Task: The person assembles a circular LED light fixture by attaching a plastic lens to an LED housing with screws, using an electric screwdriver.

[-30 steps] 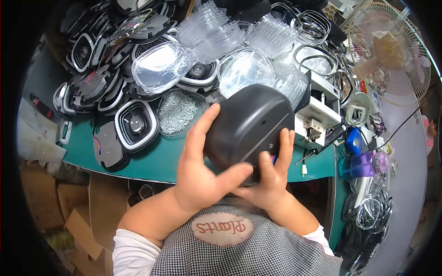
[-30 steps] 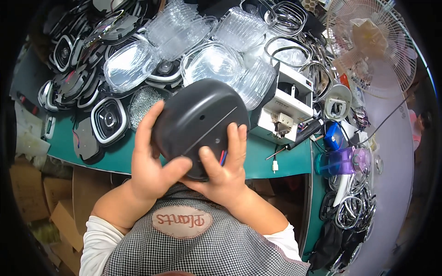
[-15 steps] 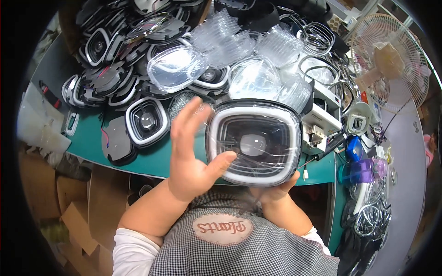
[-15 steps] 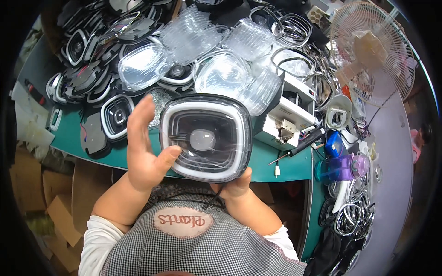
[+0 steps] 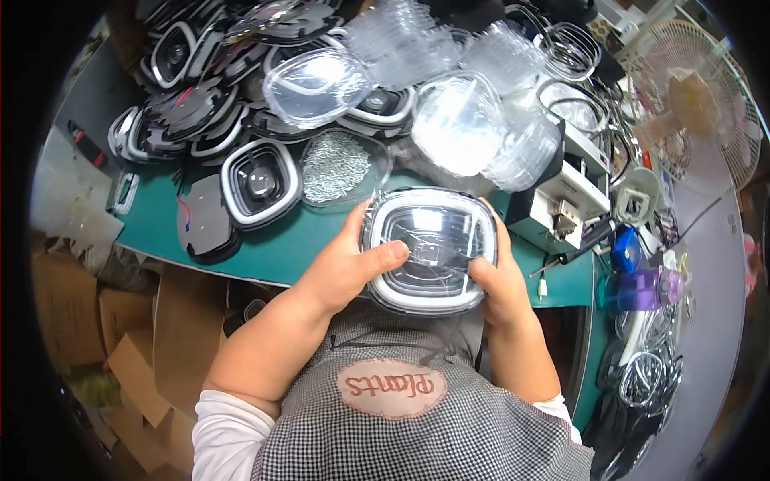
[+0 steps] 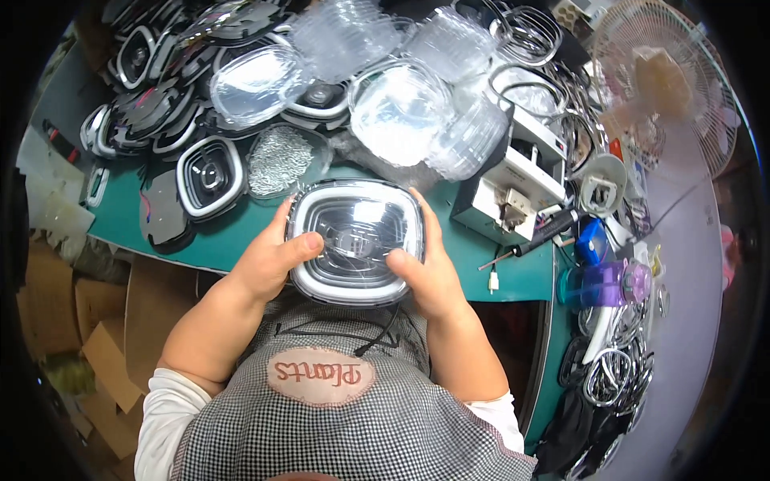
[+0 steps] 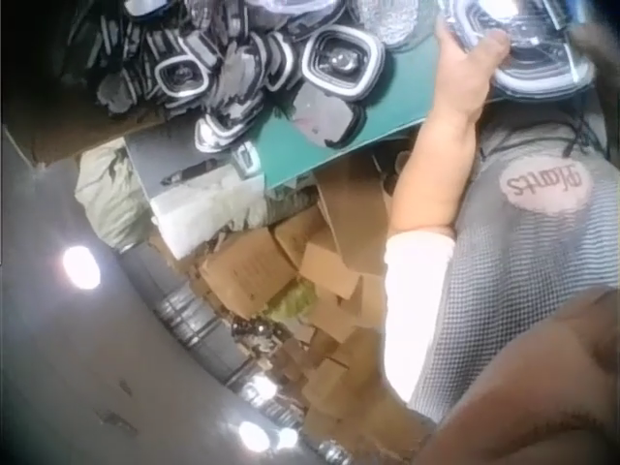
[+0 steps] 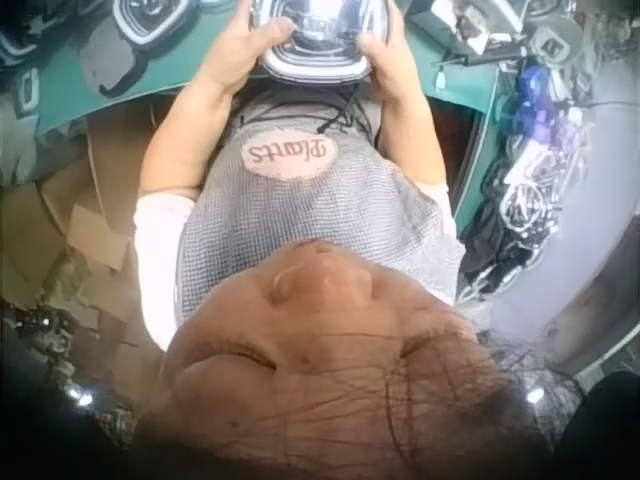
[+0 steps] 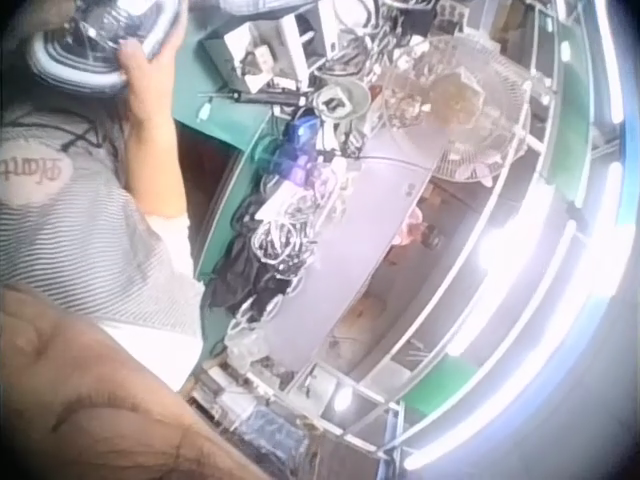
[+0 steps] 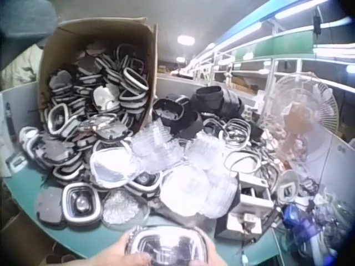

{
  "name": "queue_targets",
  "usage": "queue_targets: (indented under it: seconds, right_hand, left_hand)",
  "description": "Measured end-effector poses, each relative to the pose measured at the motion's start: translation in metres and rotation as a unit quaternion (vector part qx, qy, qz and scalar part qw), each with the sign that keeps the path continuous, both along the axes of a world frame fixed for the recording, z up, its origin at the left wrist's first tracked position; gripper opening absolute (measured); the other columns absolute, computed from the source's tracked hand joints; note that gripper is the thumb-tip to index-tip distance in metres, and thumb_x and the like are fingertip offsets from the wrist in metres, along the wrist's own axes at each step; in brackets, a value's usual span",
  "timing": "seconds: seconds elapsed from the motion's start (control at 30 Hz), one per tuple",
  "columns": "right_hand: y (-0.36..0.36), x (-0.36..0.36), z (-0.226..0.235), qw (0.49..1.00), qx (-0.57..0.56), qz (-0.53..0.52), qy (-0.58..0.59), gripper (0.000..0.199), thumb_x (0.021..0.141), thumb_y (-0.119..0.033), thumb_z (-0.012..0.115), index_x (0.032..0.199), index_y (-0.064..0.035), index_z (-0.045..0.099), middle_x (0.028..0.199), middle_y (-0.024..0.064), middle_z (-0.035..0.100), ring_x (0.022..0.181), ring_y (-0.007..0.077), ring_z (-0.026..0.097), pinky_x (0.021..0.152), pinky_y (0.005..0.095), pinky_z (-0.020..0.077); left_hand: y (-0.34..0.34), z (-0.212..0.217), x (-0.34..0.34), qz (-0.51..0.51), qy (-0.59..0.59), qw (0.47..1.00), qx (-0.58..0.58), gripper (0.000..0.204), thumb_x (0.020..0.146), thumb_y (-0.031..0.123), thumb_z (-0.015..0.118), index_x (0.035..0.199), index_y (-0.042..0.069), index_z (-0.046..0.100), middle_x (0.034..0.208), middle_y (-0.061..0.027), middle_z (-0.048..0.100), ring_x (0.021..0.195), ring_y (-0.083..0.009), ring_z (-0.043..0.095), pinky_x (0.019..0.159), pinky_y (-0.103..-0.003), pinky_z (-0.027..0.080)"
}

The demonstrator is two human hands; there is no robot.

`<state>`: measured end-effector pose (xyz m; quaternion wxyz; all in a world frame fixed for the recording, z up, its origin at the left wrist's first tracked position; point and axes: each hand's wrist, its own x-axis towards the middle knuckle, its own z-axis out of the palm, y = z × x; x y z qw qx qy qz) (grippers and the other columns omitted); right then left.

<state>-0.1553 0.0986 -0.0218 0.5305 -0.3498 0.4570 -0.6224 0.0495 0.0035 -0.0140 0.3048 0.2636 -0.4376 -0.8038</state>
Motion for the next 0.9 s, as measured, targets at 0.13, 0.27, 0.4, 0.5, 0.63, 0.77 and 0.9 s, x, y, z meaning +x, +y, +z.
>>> queue_targets:
  seconds: [0.13,0.27,0.4,0.5,0.63,0.77,0.9]
  right_hand:
    - [0.015,-0.007,-0.014,0.996,0.063,-0.044,-0.051,0.098,0.075,-0.032,0.078,0.149,-0.0009,0.023,0.14,0.017,0.042,0.131,0.0276,0.041,0.11,0.0408,0.0327]
    - [0.024,-0.014,-0.034,0.989,0.04,-0.113,-0.082,0.096,0.075,-0.03,0.078,0.149,-0.0009,0.024,0.138,0.0166,0.044,0.128,0.027,0.045,0.108,0.0401,0.036]
    - [0.022,-0.018,-0.036,0.986,0.012,-0.16,-0.048,0.093,0.076,-0.025,0.077,0.148,-0.0007,0.024,0.136,0.0167,0.045,0.126,0.0268,0.047,0.108,0.0392,0.0365]
    - [0.02,-0.021,-0.041,0.985,0.0,-0.173,-0.015,0.092,0.076,-0.023,0.075,0.148,-0.0012,0.023,0.135,0.016,0.047,0.124,0.0258,0.048,0.108,0.0381,0.0366]
    - [0.018,-0.026,-0.048,0.986,0.005,-0.167,0.023,0.093,0.076,-0.028,0.077,0.148,-0.0004,0.024,0.136,0.0156,0.045,0.126,0.0252,0.046,0.108,0.0378,0.0351]
    - [0.012,-0.029,-0.052,0.988,-0.008,-0.155,0.027,0.093,0.078,-0.03,0.076,0.148,-0.0005,0.023,0.137,0.0164,0.042,0.127,0.0257,0.043,0.11,0.039,0.0324]
    - [0.012,-0.034,-0.054,0.975,-0.038,-0.161,0.151,0.087,0.082,-0.03,0.072,0.149,-0.0002,0.025,0.144,0.0202,0.037,0.134,0.0292,0.038,0.112,0.0409,0.0289]
  left_hand:
    - [-0.002,-0.018,-0.019,-0.031,-0.078,0.996,-0.018,0.088,0.086,0.027,0.075,0.147,-0.005,0.02,0.132,-0.0172,0.05,0.121,-0.0227,0.05,0.104,-0.036,0.041]
    - [0.0,-0.037,-0.043,-0.047,-0.096,0.993,-0.056,0.085,0.088,0.027,0.072,0.147,-0.007,0.02,0.132,-0.0179,0.05,0.121,-0.0232,0.05,0.103,-0.035,0.041]
    - [-0.007,-0.043,-0.054,-0.03,-0.163,0.969,-0.182,0.081,0.086,0.031,0.071,0.144,-0.007,0.029,0.133,-0.0233,0.049,0.124,-0.0308,0.05,0.106,-0.037,0.039]
    - [-0.006,-0.045,-0.057,-0.001,-0.243,0.917,-0.316,0.081,0.085,0.033,0.071,0.144,-0.005,0.031,0.135,-0.0281,0.046,0.126,-0.0373,0.047,0.108,-0.041,0.036]
    - [-0.012,-0.037,-0.055,-0.01,-0.308,0.864,-0.399,0.078,0.084,0.032,0.071,0.143,-0.003,0.034,0.137,-0.0274,0.044,0.128,-0.0386,0.045,0.109,-0.043,0.035]
    - [-0.023,-0.039,-0.056,-0.045,-0.307,0.914,-0.261,0.078,0.083,0.032,0.072,0.143,-0.001,0.034,0.137,-0.0263,0.045,0.127,-0.037,0.047,0.107,-0.043,0.037]
    - [-0.032,-0.026,-0.061,-0.08,-0.359,0.877,-0.31,0.082,0.082,0.034,0.072,0.144,-0.001,0.031,0.136,-0.0271,0.046,0.126,-0.0375,0.048,0.108,-0.042,0.037]
